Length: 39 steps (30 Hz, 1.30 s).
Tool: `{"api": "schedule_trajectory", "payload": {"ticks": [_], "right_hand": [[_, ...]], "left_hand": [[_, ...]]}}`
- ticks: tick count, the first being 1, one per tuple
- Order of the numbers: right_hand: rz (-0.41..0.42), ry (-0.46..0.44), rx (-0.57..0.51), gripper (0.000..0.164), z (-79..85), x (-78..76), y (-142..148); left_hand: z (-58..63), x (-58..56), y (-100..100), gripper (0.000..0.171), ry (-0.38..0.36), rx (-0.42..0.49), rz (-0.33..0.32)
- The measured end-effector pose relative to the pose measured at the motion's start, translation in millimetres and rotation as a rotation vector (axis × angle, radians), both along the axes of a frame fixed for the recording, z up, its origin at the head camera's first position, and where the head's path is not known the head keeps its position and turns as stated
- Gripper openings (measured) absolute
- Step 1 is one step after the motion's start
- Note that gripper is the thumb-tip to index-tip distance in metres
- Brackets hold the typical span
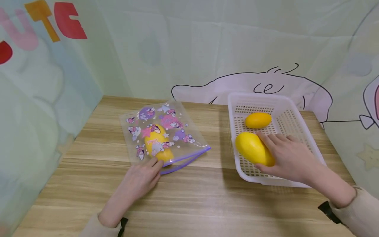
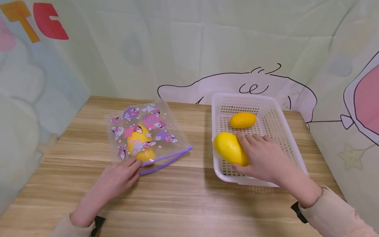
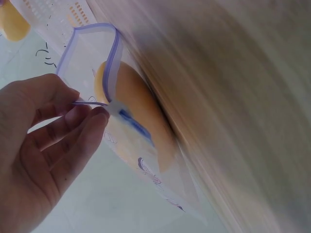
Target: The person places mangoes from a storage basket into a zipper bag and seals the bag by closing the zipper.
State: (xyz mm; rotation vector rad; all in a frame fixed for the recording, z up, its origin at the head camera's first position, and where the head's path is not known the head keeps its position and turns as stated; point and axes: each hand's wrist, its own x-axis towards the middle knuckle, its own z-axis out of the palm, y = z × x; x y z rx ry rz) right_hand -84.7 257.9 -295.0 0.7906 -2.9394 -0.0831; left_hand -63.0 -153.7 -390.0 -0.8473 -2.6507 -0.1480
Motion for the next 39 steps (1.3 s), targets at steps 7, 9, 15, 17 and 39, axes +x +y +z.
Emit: {"api": "schedule_trajectory", "payload": {"ticks": [7,9,15,17,39], "right_hand": [[0.034,0.047,-0.048,0.086,0.5,6.8,-7.7],[0.037,0.057,-0.059,0.086,0.9,8.8,-10.4],[0.011,0.033,-0.091,0.087,3.2,14.0,-18.6],[-0.001,0.025,-0.100,0.088,2.8,14.9,-20.8],[-0.007,0.029,-0.189,0.090,-4.1,23.6,-48.9]], "left_hand": [[0.2,0.2,-0.6,0.025,0.002,0.006,-0.002],[0.6,0.6,-0.8,0.026,0.004,0.007,-0.001],[1.5,0.9,-0.8,0.025,0.007,0.003,0.001],[1.5,0.8,-0.7,0.025,0.007,0.001,0.003],[1.5,0.7,-0.3,0.022,-0.024,0.000,0.018]]}}
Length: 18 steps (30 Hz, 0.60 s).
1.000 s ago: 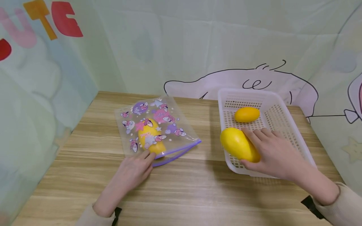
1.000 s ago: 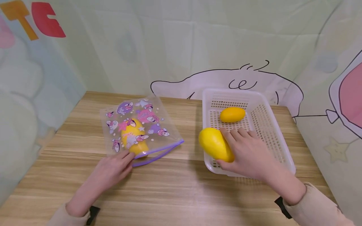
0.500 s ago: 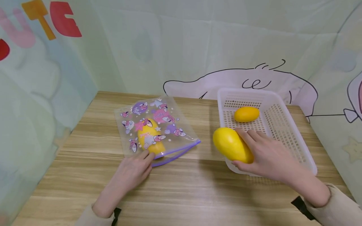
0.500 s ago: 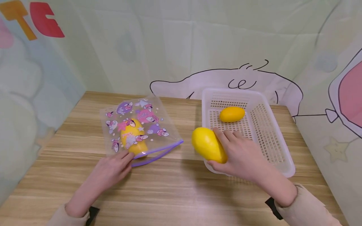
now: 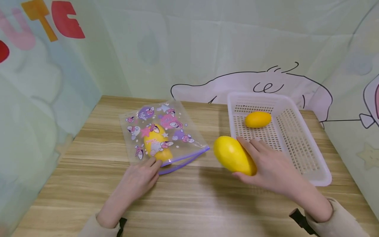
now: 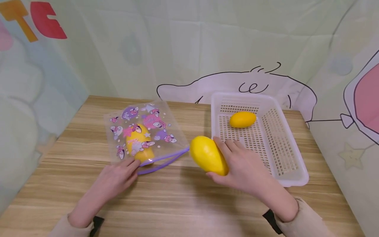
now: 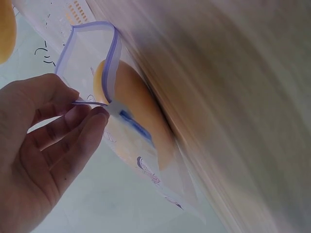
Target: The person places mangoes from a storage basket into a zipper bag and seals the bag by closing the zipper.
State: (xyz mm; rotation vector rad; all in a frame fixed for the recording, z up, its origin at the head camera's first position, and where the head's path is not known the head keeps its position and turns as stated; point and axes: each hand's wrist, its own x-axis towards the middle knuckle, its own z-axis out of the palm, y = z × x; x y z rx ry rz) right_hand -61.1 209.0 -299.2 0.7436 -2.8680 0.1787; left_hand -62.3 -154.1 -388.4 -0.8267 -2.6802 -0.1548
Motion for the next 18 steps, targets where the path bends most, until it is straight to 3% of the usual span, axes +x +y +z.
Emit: {"api": "schedule_trajectory", "payload": {"ticks": [18], "right_hand": [[0.034,0.071,-0.042,0.091,-10.0,9.4,-22.4]], "left_hand": [[0.7,0.2,1.5,0.021,-0.015,0.005,0.003]]}}
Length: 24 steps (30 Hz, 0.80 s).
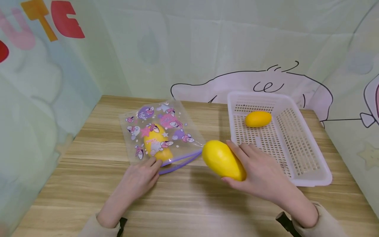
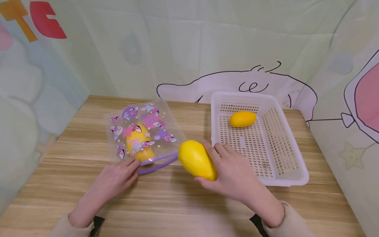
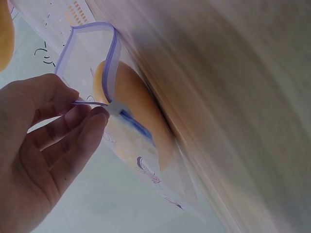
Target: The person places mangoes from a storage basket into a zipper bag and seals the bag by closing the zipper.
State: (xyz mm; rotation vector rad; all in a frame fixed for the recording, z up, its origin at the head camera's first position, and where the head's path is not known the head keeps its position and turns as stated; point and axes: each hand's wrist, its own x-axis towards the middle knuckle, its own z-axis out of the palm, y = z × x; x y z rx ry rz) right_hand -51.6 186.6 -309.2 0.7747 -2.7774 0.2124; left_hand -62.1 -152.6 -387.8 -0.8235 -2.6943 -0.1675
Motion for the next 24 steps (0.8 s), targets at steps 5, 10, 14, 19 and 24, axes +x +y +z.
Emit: {"api": "schedule_trajectory", "payload": {"ticks": [5,10,14,19,24], "right_hand": [[0.019,0.018,0.002,0.090,-0.4,1.5,-5.6],[0.023,0.019,-0.005,0.089,-2.2,3.8,-10.4],[0.023,0.003,-0.014,0.089,-3.1,6.2,-13.8],[0.031,-0.005,-0.022,0.088,-4.8,9.2,-18.6],[0.074,0.007,-0.029,0.089,-12.9,12.0,-27.1]], "left_hand": [[0.2,0.1,0.1,0.020,0.003,0.003,0.004],[-0.1,0.1,0.1,0.020,0.004,0.002,0.005],[0.0,0.0,0.3,0.020,-0.008,-0.002,0.008],[0.7,-0.2,0.8,0.020,-0.011,0.000,0.012],[0.5,-0.2,1.4,0.019,0.009,0.001,0.017]]}}
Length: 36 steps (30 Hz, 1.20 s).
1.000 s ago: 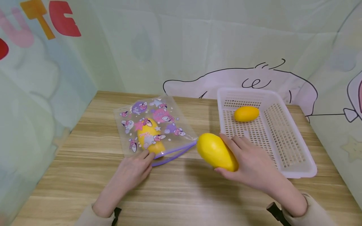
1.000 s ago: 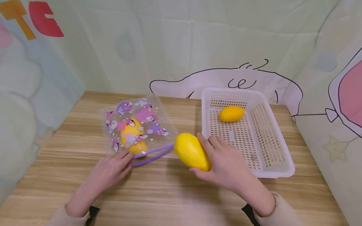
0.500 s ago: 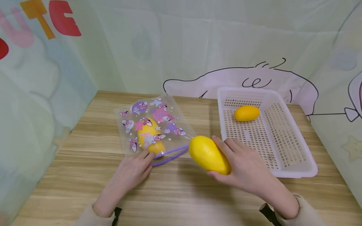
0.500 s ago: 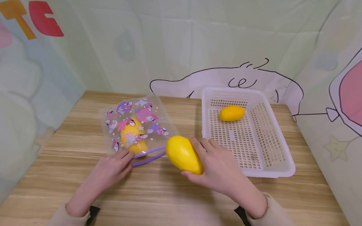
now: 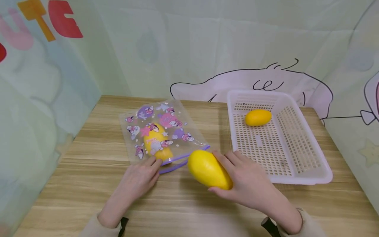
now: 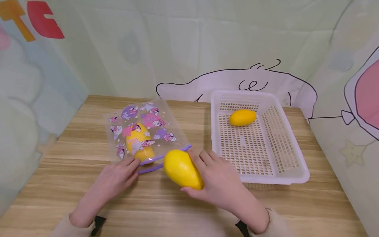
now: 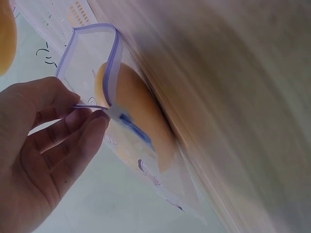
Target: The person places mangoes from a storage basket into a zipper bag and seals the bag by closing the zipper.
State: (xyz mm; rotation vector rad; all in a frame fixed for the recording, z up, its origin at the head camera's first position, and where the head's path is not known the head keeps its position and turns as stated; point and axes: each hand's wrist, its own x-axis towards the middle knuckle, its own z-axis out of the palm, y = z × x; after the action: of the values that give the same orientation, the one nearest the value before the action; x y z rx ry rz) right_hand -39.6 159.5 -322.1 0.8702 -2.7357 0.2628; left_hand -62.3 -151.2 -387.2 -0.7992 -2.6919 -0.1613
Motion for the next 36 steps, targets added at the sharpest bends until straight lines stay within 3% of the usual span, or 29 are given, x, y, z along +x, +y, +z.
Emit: {"api": "schedule_trajectory", "payload": {"ticks": [10,20,36], "right_hand": [[0.022,-0.083,-0.003,0.085,-22.9,2.4,-16.9],[-0.017,-0.236,0.036,0.086,-41.3,-8.7,-29.6],[-0.098,-0.237,0.017,0.084,-57.8,-17.3,-50.0]], "left_hand": [[-0.9,0.5,-0.1,0.019,0.007,-0.002,0.005],[0.0,0.7,-0.3,0.020,0.005,-0.007,0.001],[-0.5,1.1,0.6,0.019,-0.019,-0.016,0.010]]}}
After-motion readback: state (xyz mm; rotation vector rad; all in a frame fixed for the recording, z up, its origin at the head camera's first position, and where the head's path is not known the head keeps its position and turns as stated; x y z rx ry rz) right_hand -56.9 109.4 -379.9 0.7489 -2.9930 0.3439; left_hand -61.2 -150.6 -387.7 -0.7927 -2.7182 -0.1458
